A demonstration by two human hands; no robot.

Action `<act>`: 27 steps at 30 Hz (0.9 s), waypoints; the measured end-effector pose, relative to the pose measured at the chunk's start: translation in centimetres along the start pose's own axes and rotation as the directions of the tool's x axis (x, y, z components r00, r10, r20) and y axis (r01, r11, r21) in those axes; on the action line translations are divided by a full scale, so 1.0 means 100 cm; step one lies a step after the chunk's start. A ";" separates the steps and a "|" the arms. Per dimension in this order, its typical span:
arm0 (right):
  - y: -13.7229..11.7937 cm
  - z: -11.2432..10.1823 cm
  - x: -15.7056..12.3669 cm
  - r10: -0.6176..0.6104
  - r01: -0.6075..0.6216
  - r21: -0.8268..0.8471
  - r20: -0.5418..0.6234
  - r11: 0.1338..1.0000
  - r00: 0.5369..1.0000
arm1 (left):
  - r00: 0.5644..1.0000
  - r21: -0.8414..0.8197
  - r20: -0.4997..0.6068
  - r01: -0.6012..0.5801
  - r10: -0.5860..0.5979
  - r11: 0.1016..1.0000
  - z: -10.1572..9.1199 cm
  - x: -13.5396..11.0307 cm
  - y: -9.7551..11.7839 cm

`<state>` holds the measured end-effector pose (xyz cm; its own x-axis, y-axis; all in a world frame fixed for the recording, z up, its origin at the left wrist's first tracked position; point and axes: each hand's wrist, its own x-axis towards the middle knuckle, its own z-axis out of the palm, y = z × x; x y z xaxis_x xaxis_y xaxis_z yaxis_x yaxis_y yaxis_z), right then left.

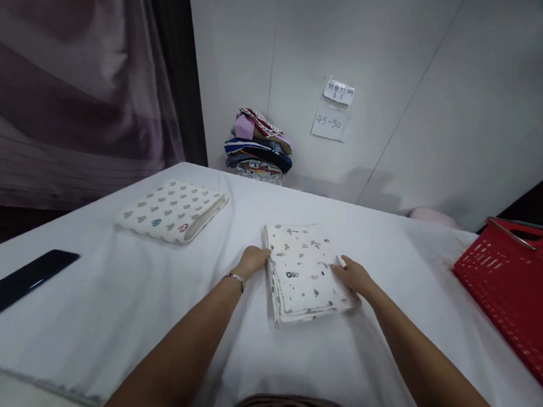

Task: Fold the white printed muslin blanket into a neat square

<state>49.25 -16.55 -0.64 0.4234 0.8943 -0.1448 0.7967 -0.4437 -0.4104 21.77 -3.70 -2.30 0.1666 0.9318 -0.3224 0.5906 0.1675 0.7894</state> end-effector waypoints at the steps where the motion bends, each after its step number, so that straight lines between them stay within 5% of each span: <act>1: 0.001 0.003 0.003 0.007 -0.007 0.023 0.017 1.000 1.000 | 1.000 -0.003 0.001 0.005 -0.005 1.000 -0.001 -0.001 0.001; 5: 0.003 0.007 0.004 -0.030 0.024 0.200 0.027 0.979 0.999 | 1.000 0.001 0.012 0.009 -0.009 1.000 0.002 -0.004 0.004; 8: 0.021 -0.002 0.004 0.005 0.017 0.272 -0.080 0.962 0.997 | 0.999 0.018 0.052 -0.004 0.003 1.000 0.016 -0.006 0.009; 13: 0.058 -0.013 0.006 0.068 -0.066 0.120 -0.015 0.991 0.998 | 0.993 0.042 0.116 -0.022 0.017 0.999 0.044 -0.007 0.017; 16: 0.055 -0.011 0.005 0.002 -0.004 -0.039 -0.039 0.999 0.999 | 0.991 0.032 0.131 -0.017 0.013 0.999 0.048 -0.006 0.017; 19: 0.025 -0.005 0.009 -0.207 0.190 -0.150 -0.107 0.970 0.972 | 0.989 0.009 0.144 -0.021 0.020 1.000 0.045 -0.005 0.014; 23: -0.043 0.015 0.030 -0.514 0.510 -0.079 -0.044 0.857 0.857 | 0.988 -0.010 0.149 -0.030 0.031 0.999 0.045 -0.004 0.011; 27: -0.103 0.047 0.056 -0.611 0.617 -0.107 0.084 0.780 0.787 | 0.989 -0.016 0.144 -0.043 0.044 0.999 0.048 -0.001 0.008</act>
<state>41.37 -6.64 -1.44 -0.1900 0.9799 0.0613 0.9284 0.1997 -0.3134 26.09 -5.18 -4.14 0.3044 0.8824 -0.3587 0.5700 0.1329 0.8108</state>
